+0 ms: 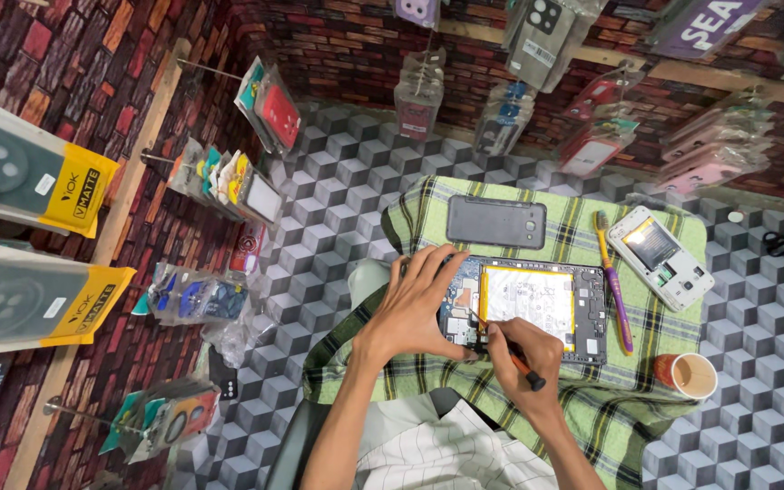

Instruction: The person disassembles a smartphone, removes the back cover, and detaches the motherboard using a screwdriver and a prying tool. The person then uses a soldering iron on the motherboard.

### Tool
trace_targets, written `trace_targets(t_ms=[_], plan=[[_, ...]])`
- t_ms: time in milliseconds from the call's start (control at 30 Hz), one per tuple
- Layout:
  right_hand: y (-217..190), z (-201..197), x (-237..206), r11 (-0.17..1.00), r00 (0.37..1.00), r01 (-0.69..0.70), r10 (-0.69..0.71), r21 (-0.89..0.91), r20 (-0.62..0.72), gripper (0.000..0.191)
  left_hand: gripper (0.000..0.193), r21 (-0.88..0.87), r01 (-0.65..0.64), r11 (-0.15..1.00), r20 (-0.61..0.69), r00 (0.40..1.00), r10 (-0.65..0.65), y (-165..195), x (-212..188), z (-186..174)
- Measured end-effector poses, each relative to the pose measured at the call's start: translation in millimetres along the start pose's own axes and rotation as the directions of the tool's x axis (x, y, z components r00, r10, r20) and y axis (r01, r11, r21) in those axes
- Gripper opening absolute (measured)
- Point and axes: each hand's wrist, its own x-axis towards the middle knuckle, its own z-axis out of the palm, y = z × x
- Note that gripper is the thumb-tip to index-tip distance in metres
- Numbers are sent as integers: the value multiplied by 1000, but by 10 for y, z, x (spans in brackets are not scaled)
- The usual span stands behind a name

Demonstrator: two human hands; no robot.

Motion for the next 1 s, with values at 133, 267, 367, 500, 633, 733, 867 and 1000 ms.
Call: trace_targets(t_ms=[133,267,367,500,633,733,867,1000], plan=[[-12,33,18,998,998,53,-54,-41,-11,10,131,2,19,1000,11,1000,-19,-3,3,12],[13,45,24,999,999,38,-38,-31,8,10,131,7,15,1000,10,1000,-15,-9,2,5],[63,-3,10,999,999,-34,34,-2,23,12,130,0,8,1000,4,1000,-8,-9,5,6],[110,-31,48,968,975,-216,206,129,88,17,130,7,-6,1000,-11,1000,6,-12,8,2],[76,-69,154,977,975,-186,169,104,147,18,130,14,8,1000,-4,1000,-8,-5,12,0],[27,-85,236,995,982,-72,59,68,180,17,130,12,1,1000,-6,1000,-1,-11,22,-4],[4,-95,262,996,978,-67,55,55,200,15,130,13,7,1000,-6,1000,-7,-13,20,13],[25,-59,228,999,986,35,-40,28,165,14,131,12,-9,1000,-20,1000,10,-16,13,16]])
